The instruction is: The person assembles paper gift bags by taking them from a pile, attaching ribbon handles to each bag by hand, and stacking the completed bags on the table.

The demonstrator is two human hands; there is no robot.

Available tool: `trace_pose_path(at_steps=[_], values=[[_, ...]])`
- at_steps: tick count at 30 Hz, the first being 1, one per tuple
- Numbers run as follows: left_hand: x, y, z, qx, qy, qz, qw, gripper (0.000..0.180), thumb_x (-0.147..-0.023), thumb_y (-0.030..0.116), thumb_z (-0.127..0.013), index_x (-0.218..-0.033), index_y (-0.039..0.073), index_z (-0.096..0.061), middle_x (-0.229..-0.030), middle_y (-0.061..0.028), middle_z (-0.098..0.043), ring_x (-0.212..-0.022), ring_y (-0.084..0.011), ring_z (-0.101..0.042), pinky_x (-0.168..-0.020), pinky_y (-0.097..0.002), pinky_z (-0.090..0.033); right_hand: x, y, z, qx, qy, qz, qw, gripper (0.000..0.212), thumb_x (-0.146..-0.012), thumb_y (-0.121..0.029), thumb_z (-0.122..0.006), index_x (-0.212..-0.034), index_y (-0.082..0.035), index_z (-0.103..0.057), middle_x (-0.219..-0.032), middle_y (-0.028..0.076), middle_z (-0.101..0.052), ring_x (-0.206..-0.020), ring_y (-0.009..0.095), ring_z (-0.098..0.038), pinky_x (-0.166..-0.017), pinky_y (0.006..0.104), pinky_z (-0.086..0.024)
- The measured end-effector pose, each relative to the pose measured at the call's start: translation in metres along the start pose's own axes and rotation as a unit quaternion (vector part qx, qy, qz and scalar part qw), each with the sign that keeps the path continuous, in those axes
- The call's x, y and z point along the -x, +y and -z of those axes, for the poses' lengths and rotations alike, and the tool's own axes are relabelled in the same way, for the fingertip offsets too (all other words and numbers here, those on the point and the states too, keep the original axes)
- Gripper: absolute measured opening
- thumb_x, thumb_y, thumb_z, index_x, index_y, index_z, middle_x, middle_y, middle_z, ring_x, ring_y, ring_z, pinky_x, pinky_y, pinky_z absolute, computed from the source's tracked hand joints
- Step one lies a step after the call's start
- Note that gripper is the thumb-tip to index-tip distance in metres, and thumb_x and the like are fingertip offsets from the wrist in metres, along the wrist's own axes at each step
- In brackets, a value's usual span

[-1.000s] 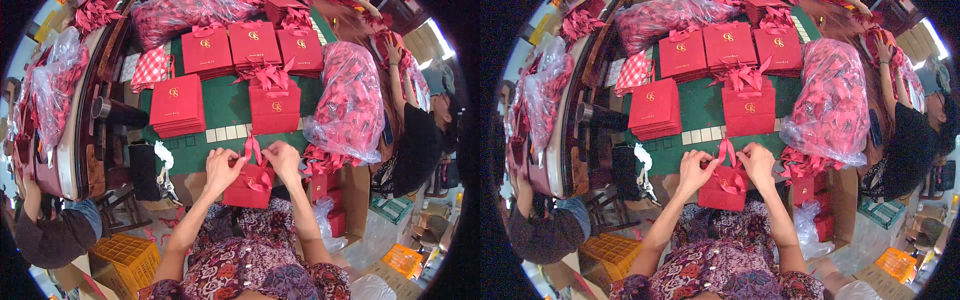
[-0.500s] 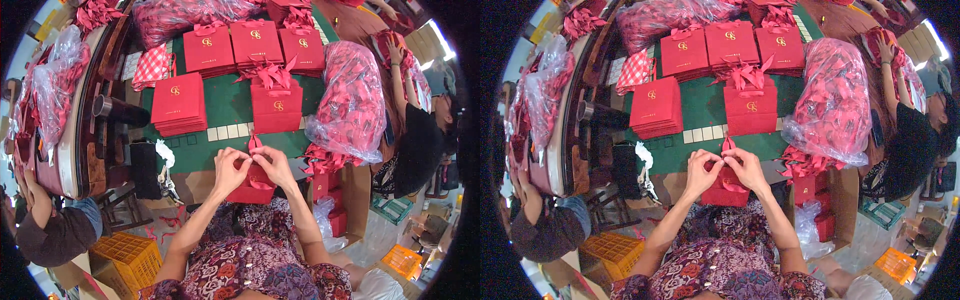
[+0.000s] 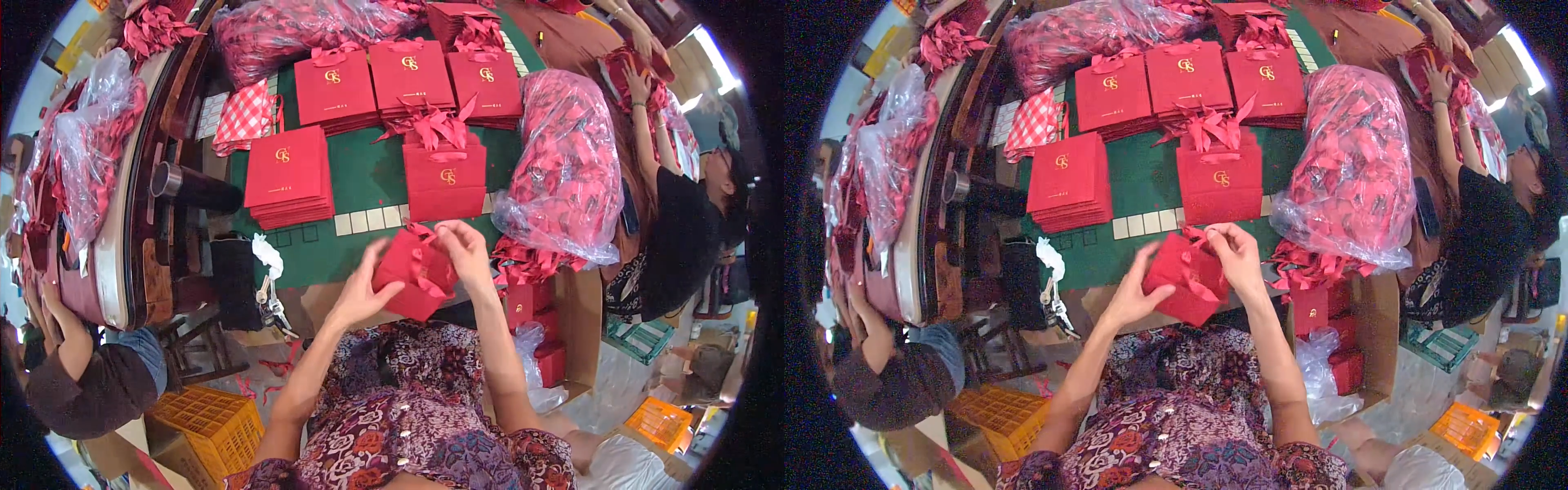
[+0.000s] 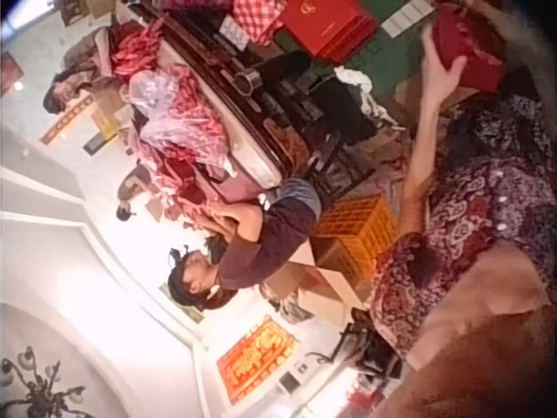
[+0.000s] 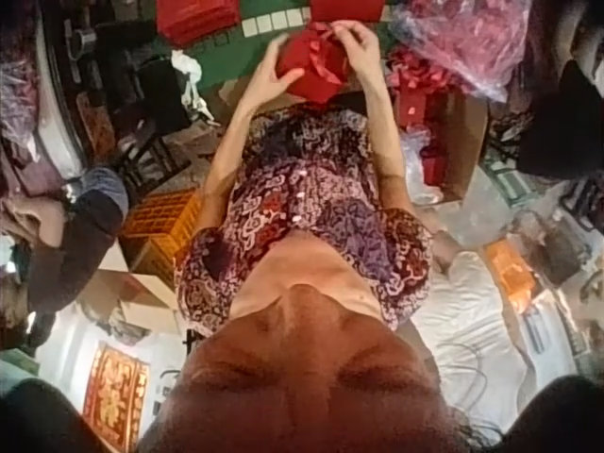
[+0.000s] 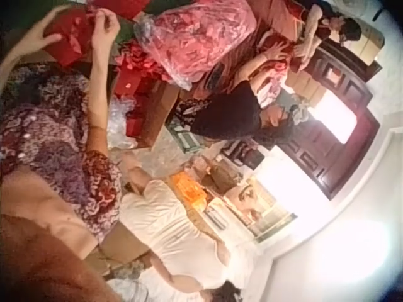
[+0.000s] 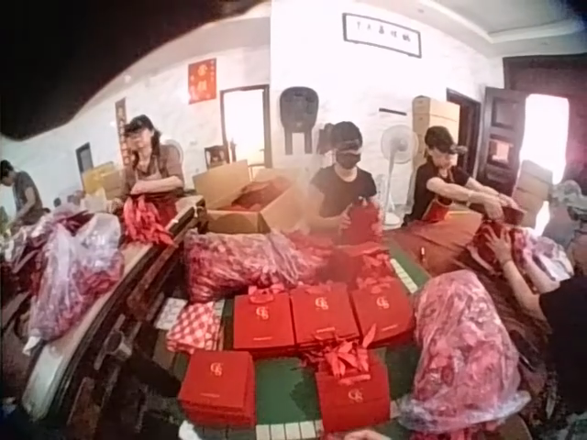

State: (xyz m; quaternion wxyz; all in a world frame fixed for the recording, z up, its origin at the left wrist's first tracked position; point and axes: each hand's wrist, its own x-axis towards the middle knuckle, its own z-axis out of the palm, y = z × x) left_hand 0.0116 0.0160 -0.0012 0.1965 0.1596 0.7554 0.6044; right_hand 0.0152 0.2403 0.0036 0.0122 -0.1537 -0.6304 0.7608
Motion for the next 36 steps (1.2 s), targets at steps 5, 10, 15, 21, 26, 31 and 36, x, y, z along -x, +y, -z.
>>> trace_pose_path(at_steps=[5,10,15,21,26,31,36], values=[[0.019,0.022,-0.008,0.012,-0.034,0.017,0.999,0.068,-0.088,0.012,-0.071,-0.144,0.002,-0.035,-0.126,-0.0215,-0.063,-0.118,-0.0324,-0.062,-0.098,-0.0395,-0.048,-0.022,0.003,0.008,0.08,0.065,-0.004,0.995,0.014,-0.097,-0.013,-0.062,-0.102,-0.002,-0.069,-0.087,-0.004,-0.064,-0.078,0.003,-0.055,-0.071,0.0194,-0.044],[0.034,0.03,-0.006,-0.002,-0.038,0.002,0.999,0.062,-0.088,0.01,-0.071,-0.14,0.0,-0.039,-0.122,-0.0215,-0.065,-0.115,-0.0293,-0.064,-0.096,-0.0385,-0.049,-0.042,-0.015,0.009,0.131,0.117,0.078,0.981,0.017,-0.097,-0.014,-0.062,-0.102,0.001,-0.069,-0.087,-0.004,-0.064,-0.079,0.004,-0.055,-0.072,0.02,-0.044],[0.027,0.042,-0.003,0.032,-0.024,-0.006,0.999,0.061,-0.088,0.007,-0.071,-0.139,-0.002,-0.04,-0.125,-0.0151,-0.062,-0.115,-0.0198,-0.06,-0.1,-0.0342,-0.046,-0.037,-0.013,0.016,0.07,0.107,0.09,0.988,0.024,-0.097,-0.015,-0.064,-0.116,0.0,-0.067,-0.092,-0.003,-0.065,-0.081,0.005,-0.056,-0.073,0.02,-0.047],[-0.021,0.06,0.01,0.145,0.085,-0.069,0.983,0.053,-0.092,0.002,-0.063,-0.139,0.0,-0.039,-0.128,-0.0112,-0.055,-0.118,-0.0165,-0.052,-0.104,-0.0319,-0.042,0.012,-0.011,0.025,0.164,0.164,0.177,0.957,0.019,-0.099,-0.009,-0.059,-0.114,0.0,-0.066,-0.098,0.005,-0.068,-0.088,0.01,-0.062,-0.077,0.0251,-0.051],[-0.085,0.089,0.004,0.106,0.126,-0.178,0.97,0.051,-0.092,-0.001,-0.061,-0.137,-0.001,-0.037,-0.126,-0.012,-0.055,-0.117,-0.0174,-0.053,-0.102,-0.0331,-0.043,0.069,0.016,0.033,0.215,0.152,0.167,0.95,0.014,-0.097,-0.008,-0.061,-0.106,0.0,-0.068,-0.093,0.007,-0.068,-0.084,0.013,-0.062,-0.075,0.0279,-0.05],[-0.117,0.047,-0.026,0.129,0.094,-0.143,0.977,0.058,-0.088,-0.003,-0.066,-0.137,0.0,-0.036,-0.133,-0.0128,-0.049,-0.126,-0.0189,-0.048,-0.11,-0.0351,-0.036,0.101,0.031,0.03,0.233,0.159,0.126,0.951,0.014,-0.095,-0.008,-0.063,-0.105,-0.001,-0.069,-0.089,0.006,-0.066,-0.076,0.011,-0.06,-0.067,0.0253,-0.048],[-0.113,0.011,-0.051,-0.031,0.21,-0.09,0.973,0.072,-0.08,0.01,-0.08,-0.135,0.001,-0.035,-0.104,-0.0216,-0.062,-0.096,-0.0312,-0.065,-0.081,-0.0404,-0.051,0.119,0.02,0.033,0.289,0.16,0.152,0.931,0.012,-0.094,-0.005,-0.063,-0.105,-0.001,-0.068,-0.091,0.006,-0.063,-0.073,0.011,-0.058,-0.065,0.0253,-0.047]])
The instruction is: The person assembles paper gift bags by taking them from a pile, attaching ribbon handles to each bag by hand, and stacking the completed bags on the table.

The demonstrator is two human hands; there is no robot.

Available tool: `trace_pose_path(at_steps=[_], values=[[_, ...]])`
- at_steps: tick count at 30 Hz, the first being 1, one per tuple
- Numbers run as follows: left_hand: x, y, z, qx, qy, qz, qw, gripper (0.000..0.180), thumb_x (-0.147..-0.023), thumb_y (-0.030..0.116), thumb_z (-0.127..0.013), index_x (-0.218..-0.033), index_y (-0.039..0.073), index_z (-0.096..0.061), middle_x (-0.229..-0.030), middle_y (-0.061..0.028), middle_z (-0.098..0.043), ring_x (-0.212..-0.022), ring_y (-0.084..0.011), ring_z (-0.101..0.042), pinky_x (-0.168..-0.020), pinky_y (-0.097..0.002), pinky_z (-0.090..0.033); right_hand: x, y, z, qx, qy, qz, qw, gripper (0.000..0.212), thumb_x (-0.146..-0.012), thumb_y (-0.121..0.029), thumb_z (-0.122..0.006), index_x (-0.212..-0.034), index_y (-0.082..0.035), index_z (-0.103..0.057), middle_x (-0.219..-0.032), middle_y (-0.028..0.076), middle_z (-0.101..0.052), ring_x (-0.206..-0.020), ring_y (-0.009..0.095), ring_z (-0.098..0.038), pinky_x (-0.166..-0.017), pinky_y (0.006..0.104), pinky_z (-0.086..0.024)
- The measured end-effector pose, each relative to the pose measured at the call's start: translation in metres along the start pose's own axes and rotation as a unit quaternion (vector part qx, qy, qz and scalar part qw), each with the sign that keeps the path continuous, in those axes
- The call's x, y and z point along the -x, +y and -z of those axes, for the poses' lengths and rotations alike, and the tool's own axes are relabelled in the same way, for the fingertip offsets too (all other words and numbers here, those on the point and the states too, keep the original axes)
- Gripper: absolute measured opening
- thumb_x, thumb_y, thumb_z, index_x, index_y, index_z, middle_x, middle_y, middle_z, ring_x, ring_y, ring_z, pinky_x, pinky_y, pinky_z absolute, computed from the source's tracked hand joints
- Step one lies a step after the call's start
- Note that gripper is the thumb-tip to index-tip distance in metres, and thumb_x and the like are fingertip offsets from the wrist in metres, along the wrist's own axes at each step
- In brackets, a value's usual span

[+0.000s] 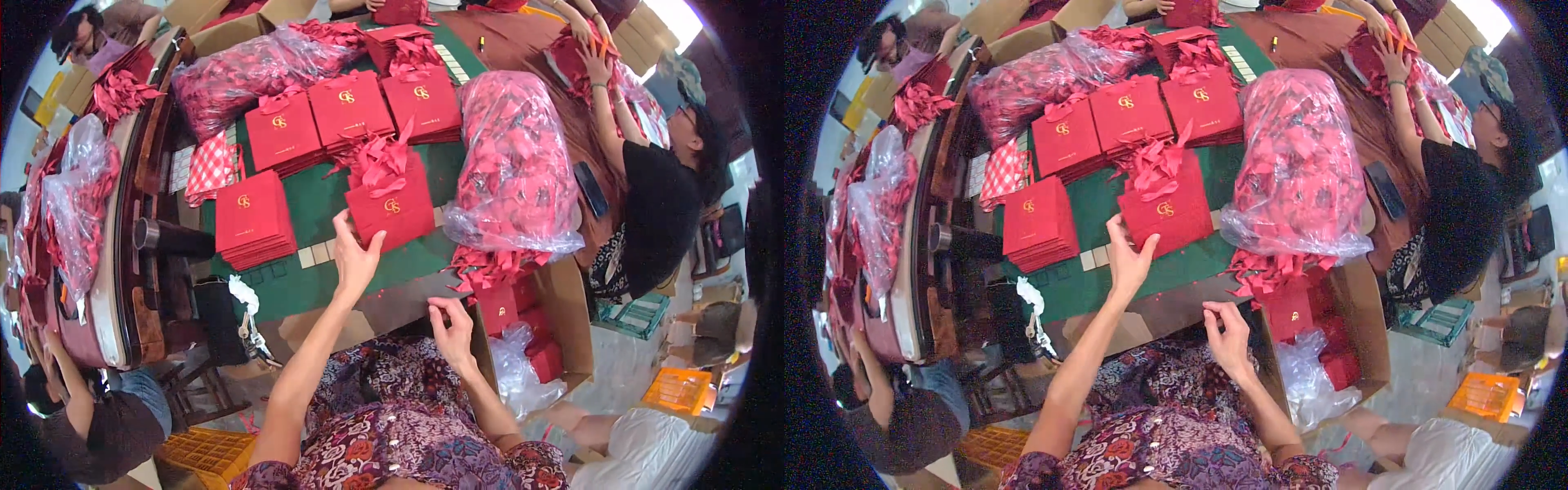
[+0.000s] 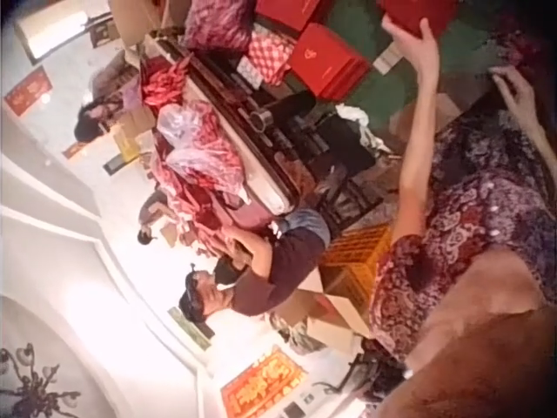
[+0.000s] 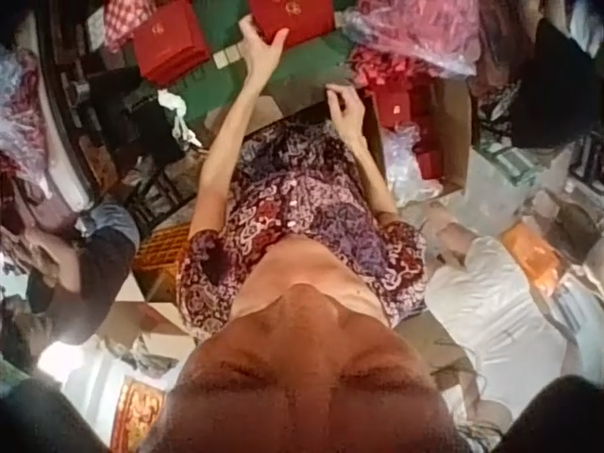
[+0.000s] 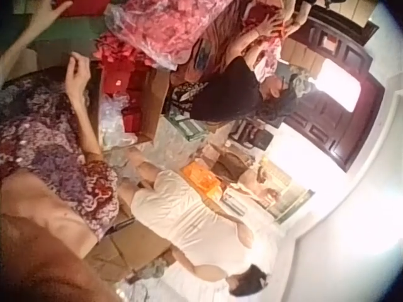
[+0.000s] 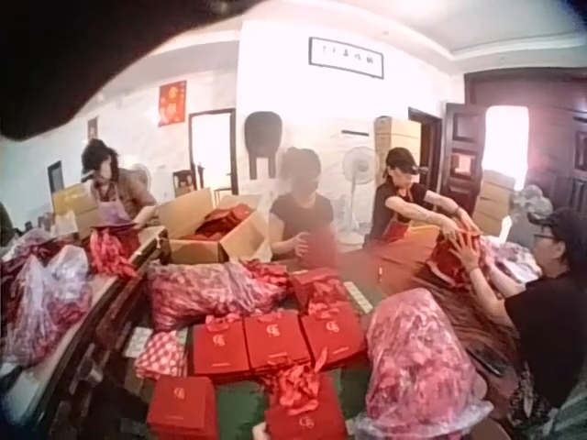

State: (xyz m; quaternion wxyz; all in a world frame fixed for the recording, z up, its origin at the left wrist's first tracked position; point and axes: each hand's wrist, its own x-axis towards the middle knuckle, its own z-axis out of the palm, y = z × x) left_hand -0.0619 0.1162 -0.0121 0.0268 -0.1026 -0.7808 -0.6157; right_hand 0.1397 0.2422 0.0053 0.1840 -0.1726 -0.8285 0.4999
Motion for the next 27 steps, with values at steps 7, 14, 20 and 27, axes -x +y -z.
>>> trace_pose_path(at_steps=[7,14,20,27], values=[[-0.002,0.011,-0.004,-0.133,0.021,-0.004,0.991,0.082,-0.075,0.013,-0.084,-0.137,-0.003,-0.033,-0.105,-0.0186,-0.052,-0.092,-0.0324,-0.057,-0.081,-0.0413,-0.048,-0.014,0.023,0.01,0.167,0.078,0.05,0.982,0.02,-0.085,-0.002,-0.069,-0.105,-0.004,-0.065,-0.096,0.013,-0.06,-0.093,0.033,-0.06,-0.081,0.0418,-0.049],[0.014,0.021,0.055,-0.24,0.084,-0.174,0.951,0.064,-0.079,0.015,-0.077,-0.134,0.004,-0.046,-0.129,-0.0212,-0.045,-0.119,-0.0385,-0.044,-0.1,-0.0486,-0.038,-0.022,0.036,0.012,0.261,0.072,0.092,0.958,0.01,-0.085,-0.006,-0.069,-0.093,-0.005,-0.063,-0.093,0.014,-0.056,-0.09,0.035,-0.056,-0.078,0.0447,-0.046],[-0.003,0.02,0.131,-0.447,0.113,-0.154,0.874,0.08,-0.078,0.021,-0.076,-0.148,0.008,-0.039,-0.154,-0.0213,-0.031,-0.142,-0.0396,-0.029,-0.112,-0.057,-0.022,-0.025,0.003,-0.022,0.164,0.016,0.133,0.977,0.012,-0.085,-0.006,-0.071,-0.093,-0.005,-0.063,-0.094,0.014,-0.056,-0.09,0.033,-0.056,-0.078,0.0435,-0.046],[0.016,-0.004,0.142,-0.483,0.109,-0.129,0.859,0.065,-0.075,0.002,-0.066,-0.137,0.014,-0.055,-0.14,-0.0069,-0.05,-0.113,-0.0278,-0.05,-0.095,-0.0446,-0.036,-0.039,-0.019,-0.057,0.089,-0.037,0.136,0.986,0.011,-0.086,-0.008,-0.071,-0.095,-0.005,-0.065,-0.097,0.014,-0.056,-0.094,0.032,-0.056,-0.081,0.0416,-0.047]])
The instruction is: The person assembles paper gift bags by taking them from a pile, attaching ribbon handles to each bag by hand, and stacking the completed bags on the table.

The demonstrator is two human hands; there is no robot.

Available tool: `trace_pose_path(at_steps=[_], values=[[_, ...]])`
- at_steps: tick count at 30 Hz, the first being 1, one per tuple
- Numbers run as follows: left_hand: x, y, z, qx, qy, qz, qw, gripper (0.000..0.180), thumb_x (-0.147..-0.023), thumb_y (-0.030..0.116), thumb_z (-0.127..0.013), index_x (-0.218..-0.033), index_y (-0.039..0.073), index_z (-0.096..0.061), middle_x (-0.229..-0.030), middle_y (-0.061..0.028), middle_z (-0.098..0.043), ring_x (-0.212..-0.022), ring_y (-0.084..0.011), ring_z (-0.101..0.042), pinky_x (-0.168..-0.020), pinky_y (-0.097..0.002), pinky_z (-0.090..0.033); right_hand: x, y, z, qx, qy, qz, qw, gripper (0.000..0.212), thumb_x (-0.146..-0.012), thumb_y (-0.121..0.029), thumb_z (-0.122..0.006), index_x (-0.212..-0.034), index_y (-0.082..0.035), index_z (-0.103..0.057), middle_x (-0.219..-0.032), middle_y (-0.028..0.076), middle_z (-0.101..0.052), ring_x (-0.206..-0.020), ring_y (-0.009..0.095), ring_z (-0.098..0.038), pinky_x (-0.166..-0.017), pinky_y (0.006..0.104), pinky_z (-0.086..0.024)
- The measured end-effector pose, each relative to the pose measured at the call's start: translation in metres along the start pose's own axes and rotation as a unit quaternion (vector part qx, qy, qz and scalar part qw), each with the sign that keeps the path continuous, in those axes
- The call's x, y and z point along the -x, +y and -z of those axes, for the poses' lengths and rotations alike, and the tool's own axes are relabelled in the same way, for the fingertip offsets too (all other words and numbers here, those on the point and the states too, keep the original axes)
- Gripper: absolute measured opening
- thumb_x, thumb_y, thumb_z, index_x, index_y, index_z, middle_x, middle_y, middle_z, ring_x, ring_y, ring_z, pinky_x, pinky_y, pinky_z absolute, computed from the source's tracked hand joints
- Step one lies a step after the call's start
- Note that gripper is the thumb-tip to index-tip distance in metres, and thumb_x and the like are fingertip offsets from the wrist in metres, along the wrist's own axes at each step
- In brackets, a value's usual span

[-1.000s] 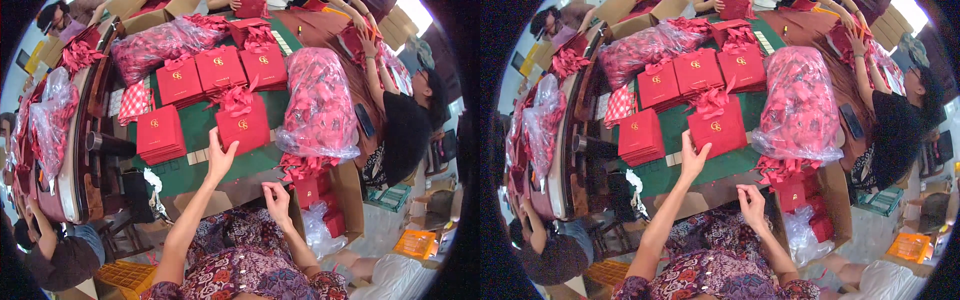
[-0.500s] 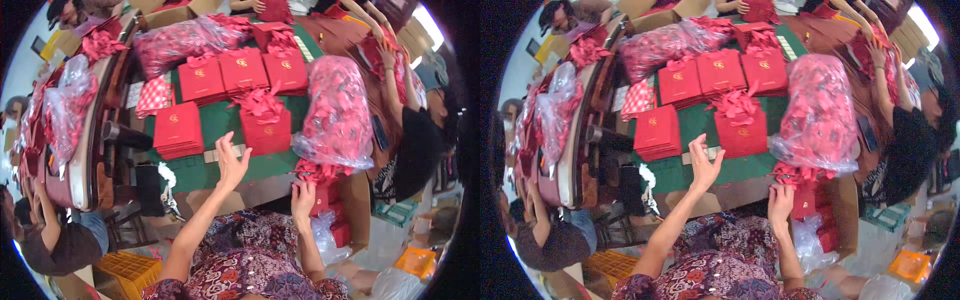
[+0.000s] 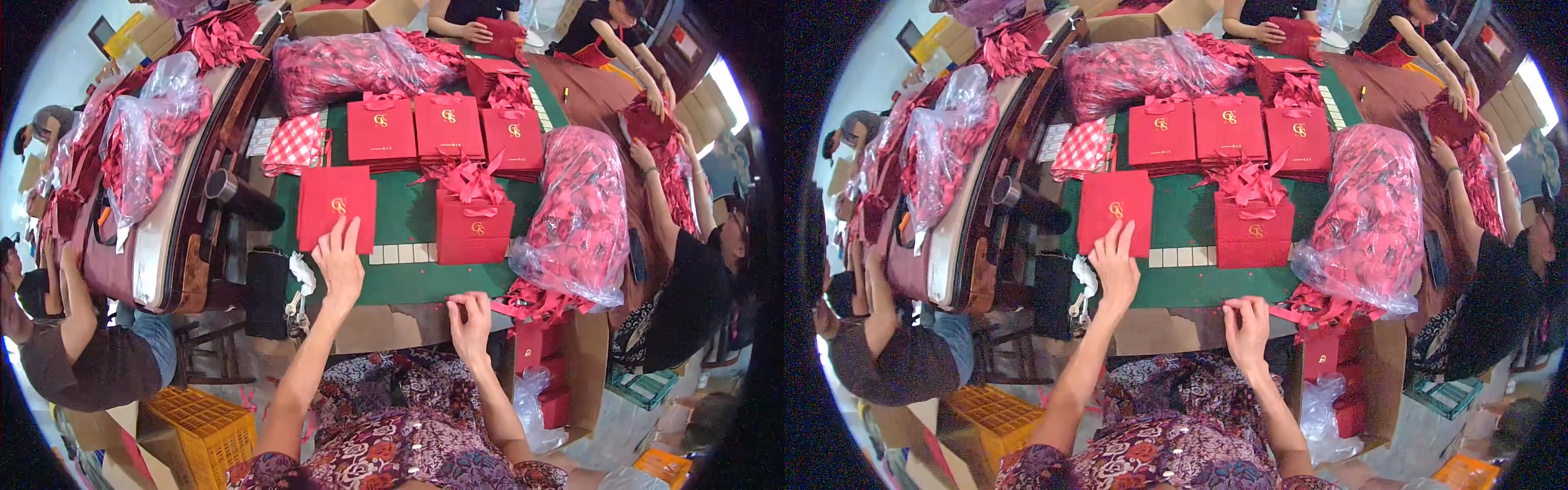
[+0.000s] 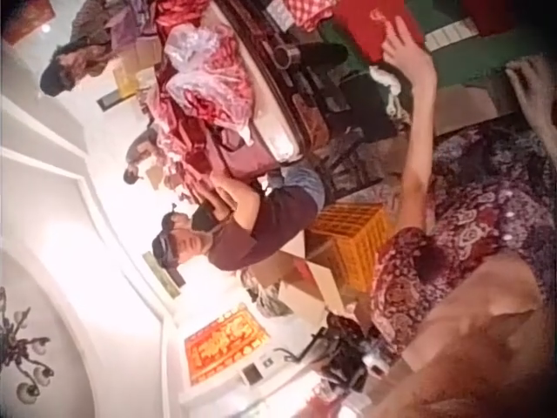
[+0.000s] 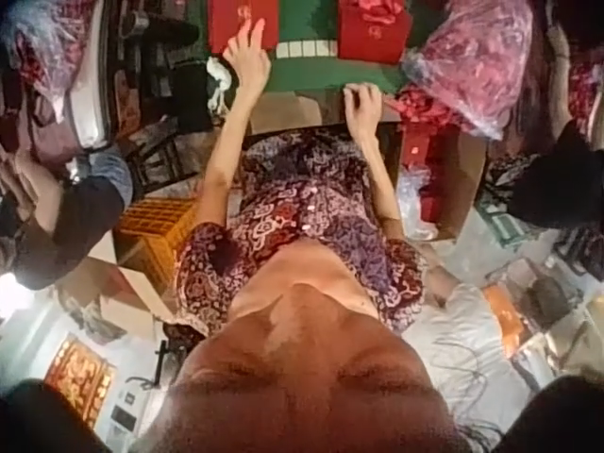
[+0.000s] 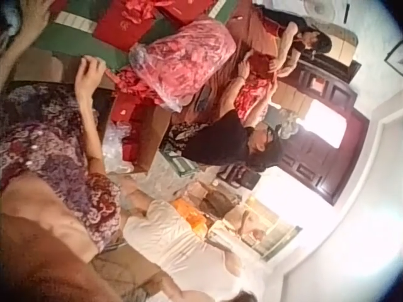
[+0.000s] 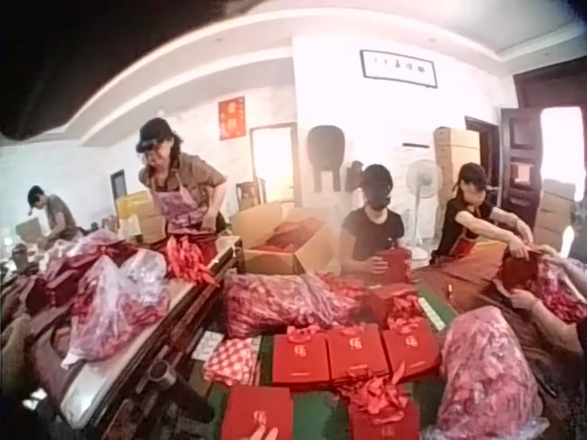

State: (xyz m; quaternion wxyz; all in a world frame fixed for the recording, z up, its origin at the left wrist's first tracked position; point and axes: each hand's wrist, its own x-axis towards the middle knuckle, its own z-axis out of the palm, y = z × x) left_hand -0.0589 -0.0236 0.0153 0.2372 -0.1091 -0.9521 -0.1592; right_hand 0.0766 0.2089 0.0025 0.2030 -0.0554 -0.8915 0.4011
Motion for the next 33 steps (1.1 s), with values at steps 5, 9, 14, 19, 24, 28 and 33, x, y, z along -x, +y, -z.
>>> trace_pose_path(at_steps=[5,9,14,19,24,28,33], values=[[0.044,0.015,0.005,0.058,0.031,-0.085,0.994,0.046,-0.075,0.005,-0.064,-0.117,0.018,-0.071,-0.117,-0.0001,-0.062,-0.101,-0.0226,-0.054,-0.09,-0.0406,-0.036,-0.012,-0.009,-0.005,-0.002,-0.011,0.012,1.0,0.01,-0.087,-0.008,-0.069,-0.095,-0.004,-0.064,-0.097,0.014,-0.057,-0.093,0.033,-0.057,-0.081,0.042,-0.047],[0.097,0.044,0.014,0.099,-0.016,-0.107,0.989,0.044,-0.076,0.008,-0.062,-0.118,0.02,-0.071,-0.114,0.0021,-0.062,-0.098,-0.021,-0.055,-0.088,-0.0394,-0.036,-0.015,-0.01,-0.005,-0.003,-0.017,-0.004,1.0,0.01,-0.087,-0.007,-0.067,-0.095,-0.003,-0.062,-0.097,0.014,-0.059,-0.092,0.033,-0.057,-0.08,0.0425,-0.047],[0.137,0.071,0.014,0.163,-0.125,-0.13,0.97,0.046,-0.074,0.011,-0.066,-0.12,0.013,-0.068,-0.114,-0.004,-0.06,-0.104,-0.0244,-0.055,-0.09,-0.0434,-0.039,-0.014,-0.007,-0.009,-0.004,-0.035,-0.007,0.999,0.009,-0.089,-0.007,-0.065,-0.096,-0.004,-0.061,-0.092,0.013,-0.061,-0.088,0.032,-0.058,-0.078,0.0416,-0.047],[0.109,0.072,0.027,0.252,-0.149,-0.075,0.953,0.051,-0.07,0.018,-0.069,-0.121,0.011,-0.065,-0.119,-0.0109,-0.058,-0.109,-0.0309,-0.053,-0.093,-0.0463,-0.038,-0.013,-0.002,-0.008,-0.011,-0.051,-0.018,0.998,0.008,-0.09,-0.01,-0.066,-0.096,-0.005,-0.063,-0.091,0.011,-0.065,-0.088,0.031,-0.061,-0.077,0.0419,-0.047],[0.063,0.053,-0.002,0.139,-0.117,-0.027,0.983,0.052,-0.079,0.025,-0.074,-0.126,0.006,-0.061,-0.122,-0.0122,-0.056,-0.116,-0.0315,-0.047,-0.097,-0.0464,-0.035,-0.019,-0.012,-0.017,-0.031,-0.056,-0.007,0.998,0.009,-0.089,-0.01,-0.069,-0.093,-0.002,-0.066,-0.084,0.011,-0.065,-0.077,0.026,-0.063,-0.07,0.0357,-0.05],[0.057,0.047,-0.011,0.15,-0.149,-0.057,0.976,0.056,-0.074,0.026,-0.079,-0.122,0.004,-0.061,-0.111,-0.0106,-0.055,-0.109,-0.0303,-0.048,-0.093,-0.0462,-0.036,-0.024,-0.019,-0.027,-0.061,-0.079,-0.064,0.993,0.009,-0.086,-0.009,-0.07,-0.092,-0.003,-0.065,-0.084,0.012,-0.067,-0.079,0.03,-0.066,-0.072,0.0399,-0.052],[0.05,0.059,-0.001,0.181,-0.155,-0.037,0.97,0.045,-0.071,0.019,-0.081,-0.111,0.009,-0.062,-0.111,-0.0072,-0.057,-0.107,-0.0289,-0.049,-0.092,-0.0449,-0.035,-0.028,-0.015,-0.035,-0.067,-0.099,-0.087,0.989,0.01,-0.086,-0.011,-0.07,-0.091,-0.003,-0.066,-0.083,0.013,-0.067,-0.075,0.029,-0.066,-0.069,0.0395,-0.052]])
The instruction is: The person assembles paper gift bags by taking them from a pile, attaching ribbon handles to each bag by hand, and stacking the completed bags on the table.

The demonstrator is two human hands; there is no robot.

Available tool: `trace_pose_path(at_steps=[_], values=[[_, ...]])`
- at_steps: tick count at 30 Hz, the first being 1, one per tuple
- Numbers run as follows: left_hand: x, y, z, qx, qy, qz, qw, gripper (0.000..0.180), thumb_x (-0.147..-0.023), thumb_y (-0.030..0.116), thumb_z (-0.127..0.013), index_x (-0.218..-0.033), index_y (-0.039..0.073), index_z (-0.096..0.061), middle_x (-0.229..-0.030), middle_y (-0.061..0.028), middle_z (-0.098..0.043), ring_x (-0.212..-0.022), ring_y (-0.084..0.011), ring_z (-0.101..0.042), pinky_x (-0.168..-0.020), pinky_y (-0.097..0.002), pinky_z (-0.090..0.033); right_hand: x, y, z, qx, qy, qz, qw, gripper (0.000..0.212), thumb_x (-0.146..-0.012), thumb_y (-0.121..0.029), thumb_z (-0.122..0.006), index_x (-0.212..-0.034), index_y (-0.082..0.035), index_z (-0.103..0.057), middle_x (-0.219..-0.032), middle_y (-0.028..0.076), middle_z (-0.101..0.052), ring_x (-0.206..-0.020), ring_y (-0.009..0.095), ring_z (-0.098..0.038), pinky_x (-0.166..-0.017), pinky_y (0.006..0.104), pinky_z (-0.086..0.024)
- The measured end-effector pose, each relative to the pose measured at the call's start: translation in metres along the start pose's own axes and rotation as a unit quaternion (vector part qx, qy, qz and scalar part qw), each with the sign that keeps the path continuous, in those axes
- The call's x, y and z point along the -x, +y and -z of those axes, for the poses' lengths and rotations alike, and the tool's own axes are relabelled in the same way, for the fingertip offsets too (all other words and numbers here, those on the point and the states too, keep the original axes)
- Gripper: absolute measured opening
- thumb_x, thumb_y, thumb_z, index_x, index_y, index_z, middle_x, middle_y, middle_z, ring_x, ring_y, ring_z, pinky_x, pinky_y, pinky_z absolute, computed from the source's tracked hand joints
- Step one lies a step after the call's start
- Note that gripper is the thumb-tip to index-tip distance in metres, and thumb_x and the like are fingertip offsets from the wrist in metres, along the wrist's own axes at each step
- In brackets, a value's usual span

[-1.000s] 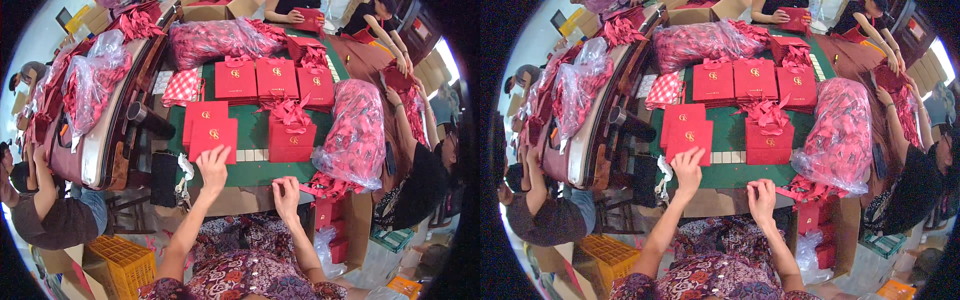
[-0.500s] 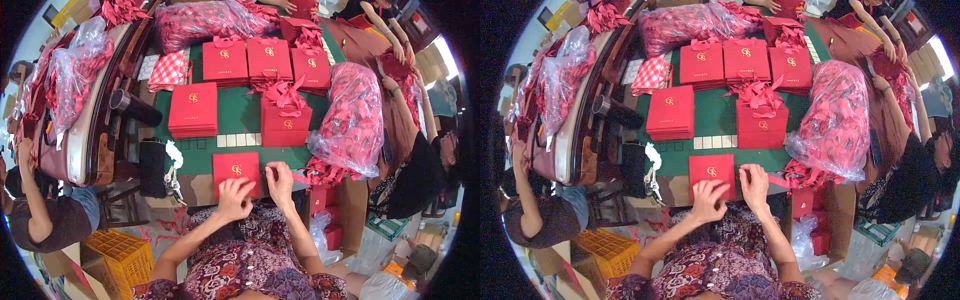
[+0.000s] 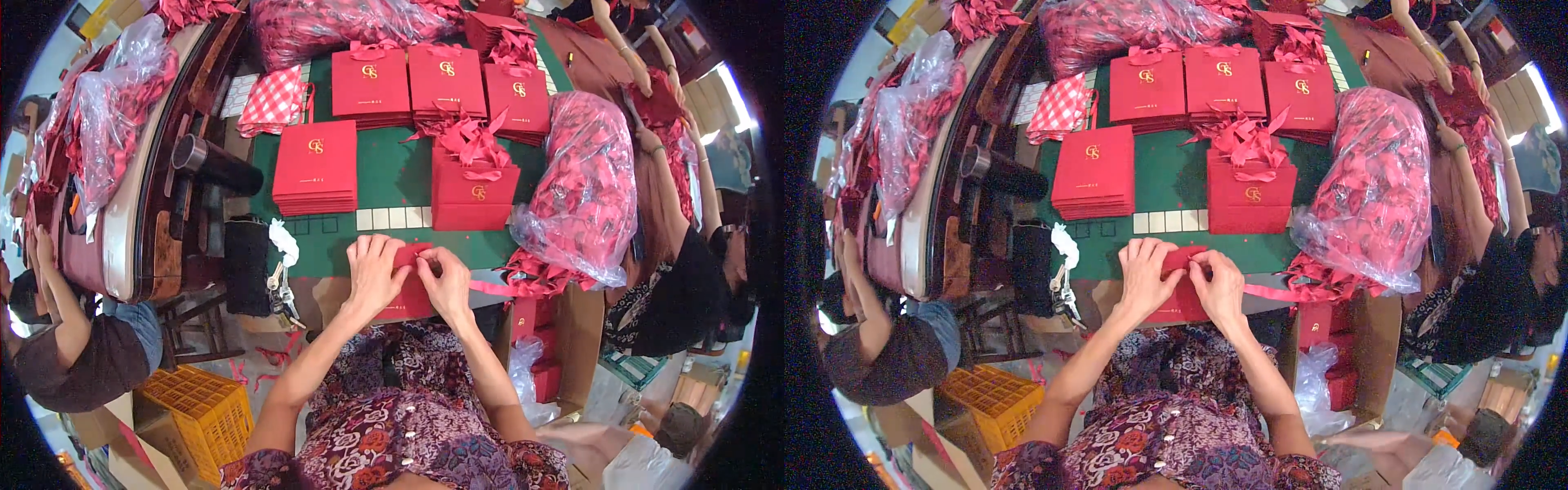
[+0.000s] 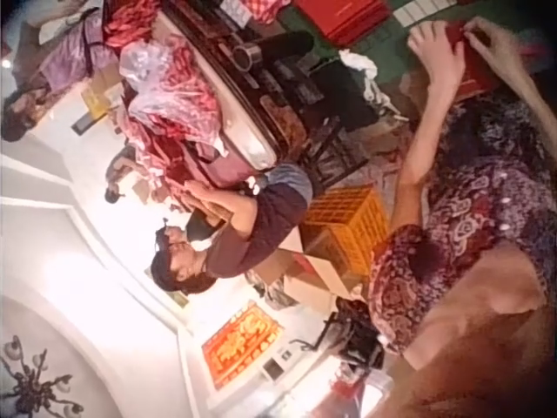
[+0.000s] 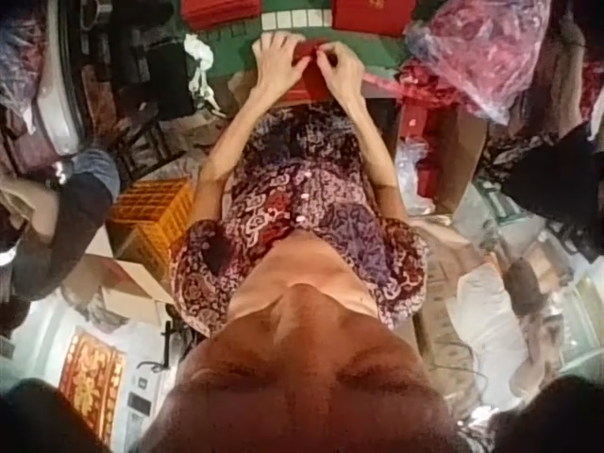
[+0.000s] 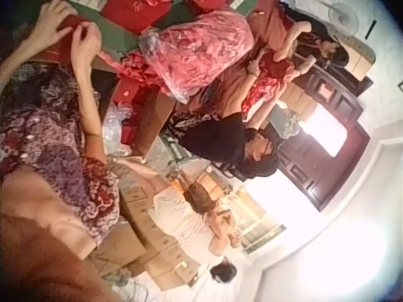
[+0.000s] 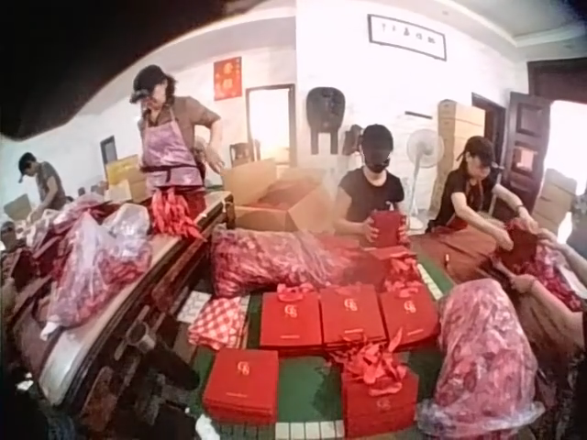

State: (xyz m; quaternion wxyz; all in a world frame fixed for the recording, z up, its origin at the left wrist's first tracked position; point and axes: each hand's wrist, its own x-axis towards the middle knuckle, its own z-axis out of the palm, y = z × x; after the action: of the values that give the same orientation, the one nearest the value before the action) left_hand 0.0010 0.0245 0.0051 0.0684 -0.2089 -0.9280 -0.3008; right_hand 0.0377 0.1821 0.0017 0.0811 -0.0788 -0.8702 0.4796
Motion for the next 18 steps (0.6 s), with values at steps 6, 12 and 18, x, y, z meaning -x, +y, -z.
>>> trace_pose_path(at_steps=[6,12,18], values=[[-0.001,0.005,0.002,0.054,-0.024,0.019,0.998,0.035,-0.072,0.015,-0.079,-0.103,0.012,-0.063,-0.096,-0.0038,-0.065,-0.099,-0.0261,-0.053,-0.092,-0.0422,-0.033,-0.005,-0.01,0.007,-0.004,-0.029,-0.037,0.999,0.011,-0.084,-0.011,-0.07,-0.088,-0.002,-0.067,-0.077,0.013,-0.07,-0.07,0.026,-0.069,-0.067,0.0376,-0.054],[0.004,0.012,-0.003,0.046,0.004,0.019,0.999,0.029,-0.075,0.009,-0.076,-0.101,0.011,-0.063,-0.093,-0.0031,-0.066,-0.094,-0.025,-0.055,-0.09,-0.0418,-0.033,-0.012,-0.013,0.01,0.008,-0.051,-0.088,0.995,0.014,-0.08,-0.013,-0.072,-0.086,-0.001,-0.069,-0.076,0.014,-0.072,-0.07,0.024,-0.072,-0.068,0.0356,-0.056],[0.005,0.013,-0.003,0.05,0.024,0.003,0.998,0.027,-0.075,0.006,-0.074,-0.099,0.011,-0.063,-0.09,-0.0019,-0.065,-0.092,-0.0238,-0.055,-0.09,-0.0412,-0.033,-0.012,-0.019,0.013,0.01,-0.065,-0.086,0.994,0.012,-0.08,-0.011,-0.072,-0.086,-0.001,-0.069,-0.076,0.014,-0.072,-0.071,0.025,-0.072,-0.068,0.0356,-0.056]])
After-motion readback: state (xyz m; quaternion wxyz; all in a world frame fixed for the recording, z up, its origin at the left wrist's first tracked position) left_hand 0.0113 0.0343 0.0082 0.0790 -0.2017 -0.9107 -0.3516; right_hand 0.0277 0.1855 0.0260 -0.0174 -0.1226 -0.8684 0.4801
